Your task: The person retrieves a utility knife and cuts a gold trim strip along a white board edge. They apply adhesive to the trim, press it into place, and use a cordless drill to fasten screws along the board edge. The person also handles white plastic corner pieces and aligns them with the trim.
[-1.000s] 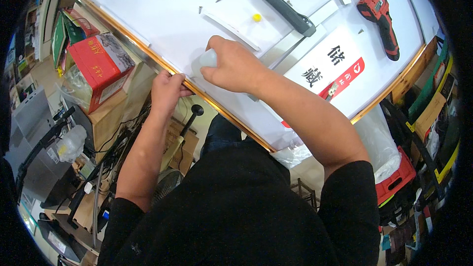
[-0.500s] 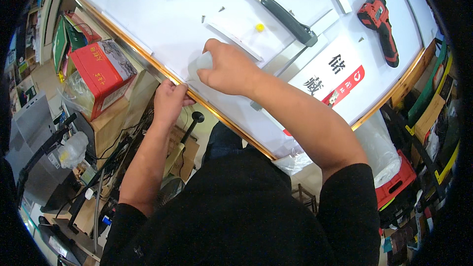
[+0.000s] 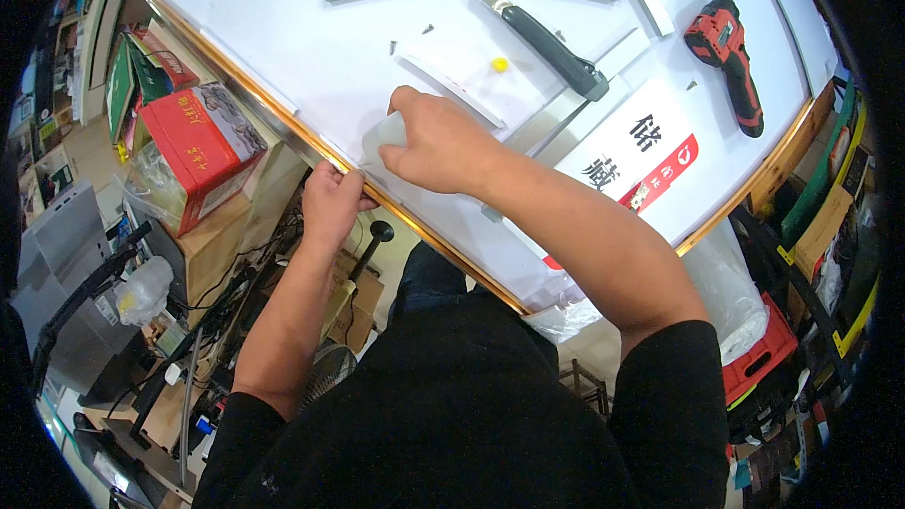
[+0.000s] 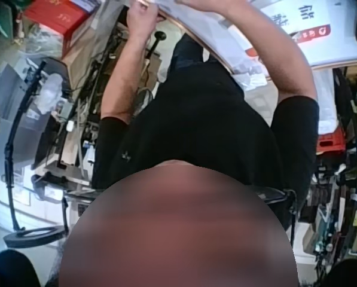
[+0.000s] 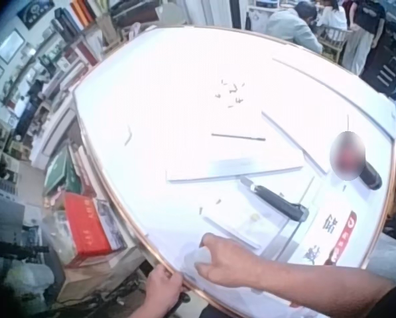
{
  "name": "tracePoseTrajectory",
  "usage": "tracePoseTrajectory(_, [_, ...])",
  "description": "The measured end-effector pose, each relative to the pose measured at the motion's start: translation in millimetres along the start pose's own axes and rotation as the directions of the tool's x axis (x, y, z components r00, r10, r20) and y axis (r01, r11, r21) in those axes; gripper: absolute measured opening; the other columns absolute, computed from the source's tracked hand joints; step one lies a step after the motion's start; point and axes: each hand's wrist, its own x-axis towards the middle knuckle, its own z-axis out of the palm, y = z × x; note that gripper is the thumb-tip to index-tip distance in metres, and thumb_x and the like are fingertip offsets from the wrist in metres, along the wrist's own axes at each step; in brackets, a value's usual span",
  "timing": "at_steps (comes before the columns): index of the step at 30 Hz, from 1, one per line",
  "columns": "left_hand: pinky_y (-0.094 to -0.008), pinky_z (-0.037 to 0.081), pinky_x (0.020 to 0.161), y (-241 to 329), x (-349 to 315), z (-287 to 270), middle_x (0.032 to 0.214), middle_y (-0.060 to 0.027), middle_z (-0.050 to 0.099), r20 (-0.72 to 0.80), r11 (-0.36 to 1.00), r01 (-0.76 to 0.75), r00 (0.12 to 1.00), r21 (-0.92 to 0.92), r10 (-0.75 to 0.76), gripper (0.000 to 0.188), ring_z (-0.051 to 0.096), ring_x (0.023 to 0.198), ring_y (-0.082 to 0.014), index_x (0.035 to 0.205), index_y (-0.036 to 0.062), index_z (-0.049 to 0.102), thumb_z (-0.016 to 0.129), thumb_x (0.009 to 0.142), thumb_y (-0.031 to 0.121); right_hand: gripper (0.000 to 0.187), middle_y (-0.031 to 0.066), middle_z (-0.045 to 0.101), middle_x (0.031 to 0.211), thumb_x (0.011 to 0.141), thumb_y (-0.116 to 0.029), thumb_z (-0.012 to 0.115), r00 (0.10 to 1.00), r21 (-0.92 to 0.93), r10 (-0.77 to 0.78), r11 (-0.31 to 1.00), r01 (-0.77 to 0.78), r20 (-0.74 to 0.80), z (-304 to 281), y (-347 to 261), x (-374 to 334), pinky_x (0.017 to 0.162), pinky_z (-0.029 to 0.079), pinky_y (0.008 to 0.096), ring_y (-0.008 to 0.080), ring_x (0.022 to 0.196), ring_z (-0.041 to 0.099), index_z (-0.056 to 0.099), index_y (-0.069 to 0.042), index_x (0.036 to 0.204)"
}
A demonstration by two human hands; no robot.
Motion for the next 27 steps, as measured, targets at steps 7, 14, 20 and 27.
tracePoseTrajectory(7, [-0.0329, 0.066, 0.067, -3.9, 2.2, -1.1, 0.099, -0.0157, 0.074, 0.002, 1.0, 0.015, 1.0, 0.01, -0.015, 0.025, 0.075, 0.08, -0.0193, 0.114, -0.0082, 0.058, 0.059, 0.097, 0.009, 0.05, 0.0294, 0.071, 0.1, 0.082, -0.027, 0.073, 0.999, 0.015, 0.034, 0.999, -0.034, -0.012, -4.5, -7.1, 1.5, 0.087, 0.055, 0.0457, 0.0429, 0.097, 0.071, 0.063, 0.006, 0.119])
tracePoseTrajectory(14, [-0.0328, 0.066, 0.068, -5.7, 3.2, -2.3, 0.098, -0.0143, 0.073, 0.013, 1.0, 0.008, 1.0, 0.019, -0.008, 0.025, 0.075, 0.08, -0.0184, 0.115, -0.0076, 0.057, 0.059, 0.097, 0.009, 0.049, 0.0261, 0.071, 0.105, 0.083, -0.029, 0.075, 0.998, -0.003, 0.06, 0.998, -0.06, -0.005, -5.2, -9.9, 11.0, 0.091, 0.054, 0.0424, 0.0379, 0.102, 0.07, 0.063, 0.003, 0.118])
tracePoseTrajectory(20, [-0.0337, 0.065, 0.066, -8.3, 3.7, -0.9, 0.092, -0.0147, 0.073, 0.001, 1.0, -0.016, 1.0, -0.003, 0.016, 0.023, 0.075, 0.076, -0.0196, 0.109, -0.0079, 0.058, 0.061, 0.095, 0.011, 0.047, 0.0284, 0.071, 0.103, 0.083, -0.026, 0.074, 0.999, -0.045, 0.03, 0.999, -0.029, 0.024, 0.2, -11.3, 17.2, 0.09, 0.054, 0.0428, 0.0397, 0.1, 0.07, 0.063, 0.004, 0.117])
tracePoseTrajectory(27, [-0.0337, 0.06, 0.06, -6.5, 2.7, 0.1, 0.079, -0.0141, 0.072, -0.038, 0.999, -0.039, 0.999, 0.013, 0.039, 0.024, 0.075, 0.066, -0.0215, 0.097, -0.0075, 0.059, 0.066, 0.091, 0.015, 0.044, 0.0288, 0.072, 0.101, 0.084, -0.023, 0.074, 1.0, -0.099, -0.012, 0.995, 0.014, 0.026, -0.9, -15.9, 23.8, 0.088, 0.055, 0.0426, 0.0403, 0.097, 0.071, 0.063, 0.006, 0.116])
